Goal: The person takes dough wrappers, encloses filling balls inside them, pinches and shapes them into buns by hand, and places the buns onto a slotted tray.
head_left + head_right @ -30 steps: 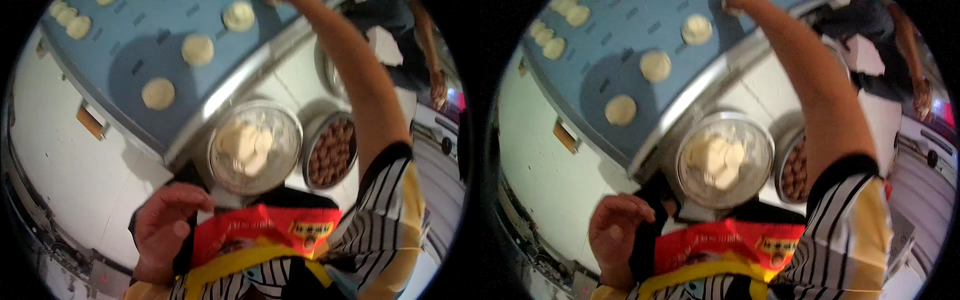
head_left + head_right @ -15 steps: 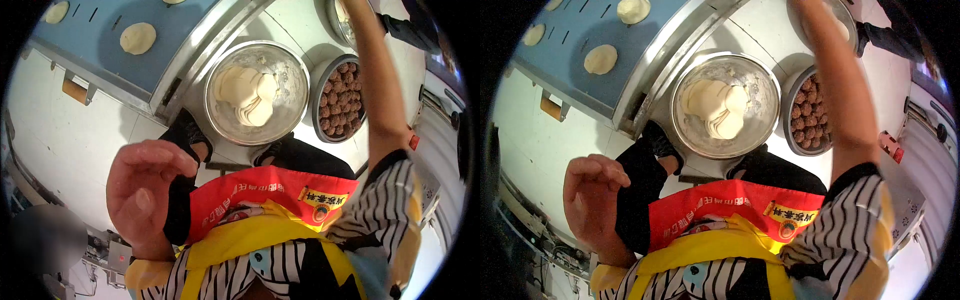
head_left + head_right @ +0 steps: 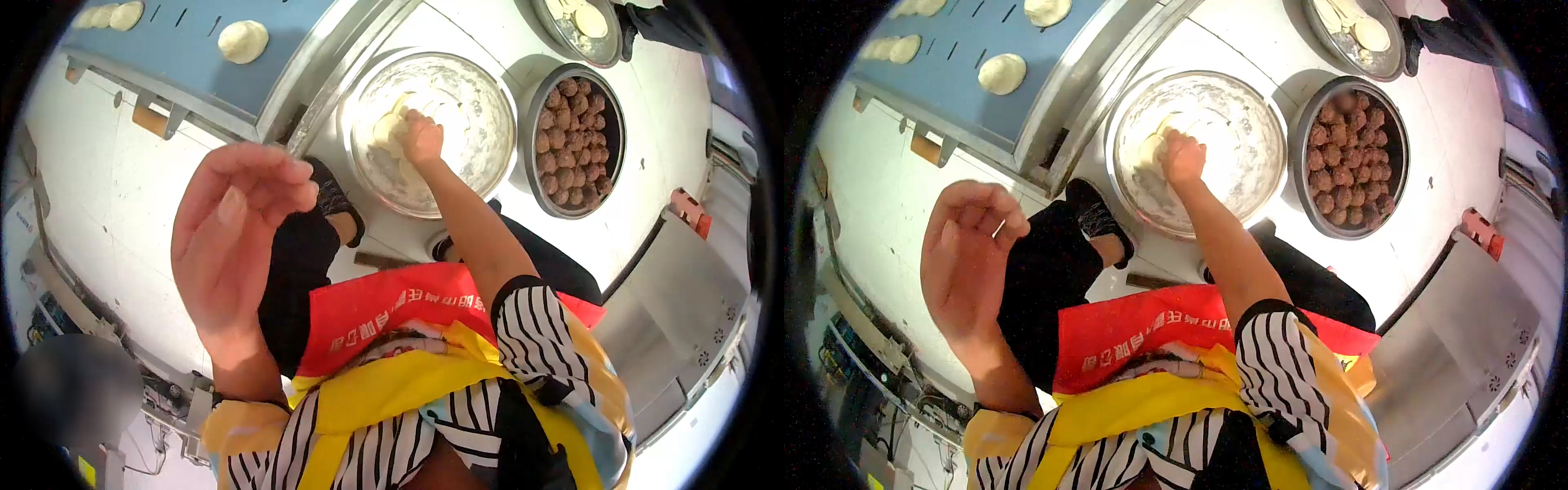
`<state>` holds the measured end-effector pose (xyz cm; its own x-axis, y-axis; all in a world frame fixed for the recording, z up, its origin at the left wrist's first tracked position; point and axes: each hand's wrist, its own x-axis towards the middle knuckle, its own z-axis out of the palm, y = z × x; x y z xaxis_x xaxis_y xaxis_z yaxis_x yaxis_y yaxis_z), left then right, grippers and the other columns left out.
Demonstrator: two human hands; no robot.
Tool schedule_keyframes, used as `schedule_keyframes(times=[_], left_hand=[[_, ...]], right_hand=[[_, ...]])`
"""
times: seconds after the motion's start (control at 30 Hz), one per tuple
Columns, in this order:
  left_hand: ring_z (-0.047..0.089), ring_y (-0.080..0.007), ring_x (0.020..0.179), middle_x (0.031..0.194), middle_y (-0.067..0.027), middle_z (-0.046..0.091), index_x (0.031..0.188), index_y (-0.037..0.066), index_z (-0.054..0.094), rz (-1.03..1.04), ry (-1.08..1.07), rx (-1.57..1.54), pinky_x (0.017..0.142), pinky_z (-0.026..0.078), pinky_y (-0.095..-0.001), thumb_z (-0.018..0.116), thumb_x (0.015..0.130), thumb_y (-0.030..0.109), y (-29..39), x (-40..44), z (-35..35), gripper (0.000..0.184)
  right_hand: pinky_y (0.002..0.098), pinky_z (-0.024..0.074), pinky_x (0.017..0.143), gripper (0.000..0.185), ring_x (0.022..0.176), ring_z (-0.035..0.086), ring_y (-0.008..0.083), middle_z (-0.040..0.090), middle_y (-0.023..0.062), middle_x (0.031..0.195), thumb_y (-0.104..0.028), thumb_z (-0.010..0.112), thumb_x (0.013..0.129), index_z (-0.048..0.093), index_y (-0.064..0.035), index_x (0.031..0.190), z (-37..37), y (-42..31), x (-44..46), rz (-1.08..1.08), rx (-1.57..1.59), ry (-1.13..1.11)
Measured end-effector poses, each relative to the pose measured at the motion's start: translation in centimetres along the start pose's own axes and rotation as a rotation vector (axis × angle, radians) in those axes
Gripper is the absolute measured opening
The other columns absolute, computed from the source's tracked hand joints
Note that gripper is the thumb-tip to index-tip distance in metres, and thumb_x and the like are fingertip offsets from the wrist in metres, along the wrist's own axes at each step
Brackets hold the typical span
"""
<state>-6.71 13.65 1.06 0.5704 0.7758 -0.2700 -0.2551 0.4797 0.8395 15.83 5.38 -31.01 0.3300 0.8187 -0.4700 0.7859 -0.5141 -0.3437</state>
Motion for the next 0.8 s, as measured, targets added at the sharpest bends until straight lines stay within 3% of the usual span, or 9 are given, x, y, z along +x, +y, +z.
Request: schedule_keyframes(times=[0.03, 0.13, 0.27, 0.37, 0.43, 0.5, 0.57, 0.7, 0.8], left_hand=[[0.058, -0.0226, 0.097, 0.107, -0.0167, 0.058, 0.117, -0.005, 0.048, 0.001, 0.033, 0.01, 0.088, 0.046, -0.0349, 0.049, 0.095, 0.026, -0.1, 0.0, 0.1, 0.038], [0.061, -0.0207, 0.094, 0.104, -0.0152, 0.062, 0.113, -0.005, 0.053, 0.011, 0.13, 0.08, 0.087, 0.047, -0.0335, 0.049, 0.094, 0.021, 0.0, 0.3, 0.7, 0.032], [0.057, -0.0243, 0.109, 0.117, -0.0178, 0.058, 0.125, -0.001, 0.046, 0.007, 0.251, 0.365, 0.093, 0.045, -0.0378, 0.042, 0.098, 0.032, -0.7, 1.5, 1.7, 0.042], [0.057, -0.0272, 0.107, 0.117, -0.0194, 0.058, 0.122, 0.0, 0.048, -0.065, 0.3, -0.007, 0.096, 0.043, -0.0393, 0.043, 0.097, 0.041, -2.4, 2.5, 3.6, 0.048], [0.048, -0.0308, 0.119, 0.127, -0.0222, 0.05, 0.13, 0.001, 0.042, -0.299, 0.072, -0.431, 0.103, 0.036, -0.0433, 0.036, 0.092, 0.062, -3.9, 2.1, 4.5, 0.072], [0.045, -0.0305, 0.123, 0.131, -0.0195, 0.048, 0.132, 0.001, 0.041, -0.308, -0.349, -0.847, 0.106, 0.032, -0.0465, 0.036, 0.091, 0.064, -4.9, 0.9, 7.6, 0.076], [0.044, -0.0288, 0.125, 0.134, -0.0151, 0.047, 0.134, 0.003, 0.041, -0.332, -0.288, -0.913, 0.106, 0.031, -0.0482, 0.039, 0.092, 0.058, -5.8, 0.5, 10.2, 0.069], [0.044, -0.0287, 0.125, 0.134, -0.0137, 0.048, 0.134, 0.004, 0.042, -0.362, -0.245, -0.905, 0.107, 0.032, -0.0463, 0.042, 0.097, 0.04, -9.1, 1.3, 12.2, 0.052], [0.045, -0.03, 0.126, 0.134, -0.0145, 0.048, 0.134, 0.003, 0.042, -0.385, -0.23, -0.862, 0.108, 0.031, -0.0474, 0.041, 0.099, 0.034, -10.5, 1.9, 13.4, 0.047]], right_hand=[[0.0386, 0.0477, 0.079, 0.035, 0.093, 0.058, 0.0316, 0.061, 0.0103, 0.101, -0.019, 0.068, 0.073, 0.063, -0.0067, 0.105, -0.1, 0.0, -0.1, -0.001, 0.056, -0.112], [0.0381, 0.0465, 0.073, 0.028, 0.086, 0.058, 0.0328, 0.06, 0.0136, 0.093, -0.03, 0.052, 0.091, 0.066, -0.006, 0.096, -1.9, -0.8, -4.9, -0.469, 0.297, 0.143], [0.0293, 0.0472, 0.072, 0.02, 0.082, 0.06, 0.0187, 0.063, 0.0079, 0.089, -0.015, 0.067, 0.084, 0.063, -0.0034, 0.099, -15.1, -4.3, -9.9, -0.393, 0.776, -0.131], [0.0308, 0.0474, 0.072, 0.028, 0.08, 0.061, 0.0191, 0.065, 0.0111, 0.088, -0.02, 0.07, 0.08, 0.06, -0.0022, 0.1, -25.0, -6.1, -14.7, -0.336, 1.301, -0.306], [0.0327, 0.0482, 0.07, 0.029, 0.075, 0.062, 0.0227, 0.064, 0.0127, 0.083, -0.022, 0.07, 0.08, 0.059, -0.002, 0.098, -28.6, -7.3, -17.2, -0.471, 1.036, 0.039], [0.0385, 0.0493, 0.065, 0.03, 0.071, 0.063, 0.0323, 0.063, 0.017, 0.075, -0.024, 0.069, 0.079, 0.056, -0.0033, 0.097, -29.8, -7.5, -18.3, -0.526, 0.645, 0.299], [0.0432, 0.0488, 0.063, 0.03, 0.07, 0.062, 0.0379, 0.061, 0.0204, 0.072, -0.023, 0.068, 0.079, 0.054, -0.0052, 0.098, -29.5, -6.5, -18.1, -0.535, 0.271, 0.413], [0.035, 0.0501, 0.064, 0.044, 0.068, 0.063, 0.0267, 0.066, 0.0135, 0.084, -0.023, 0.072, 0.079, 0.056, -0.007, 0.117, -31.7, -2.4, -19.4, -0.545, 0.401, 0.216], [0.035, 0.0514, 0.071, 0.049, 0.077, 0.064, 0.0228, 0.068, 0.0124, 0.092, -0.026, 0.071, 0.08, 0.055, -0.0024, 0.12, -33.1, 6.8, -16.6, -0.136, 0.702, 0.177]])
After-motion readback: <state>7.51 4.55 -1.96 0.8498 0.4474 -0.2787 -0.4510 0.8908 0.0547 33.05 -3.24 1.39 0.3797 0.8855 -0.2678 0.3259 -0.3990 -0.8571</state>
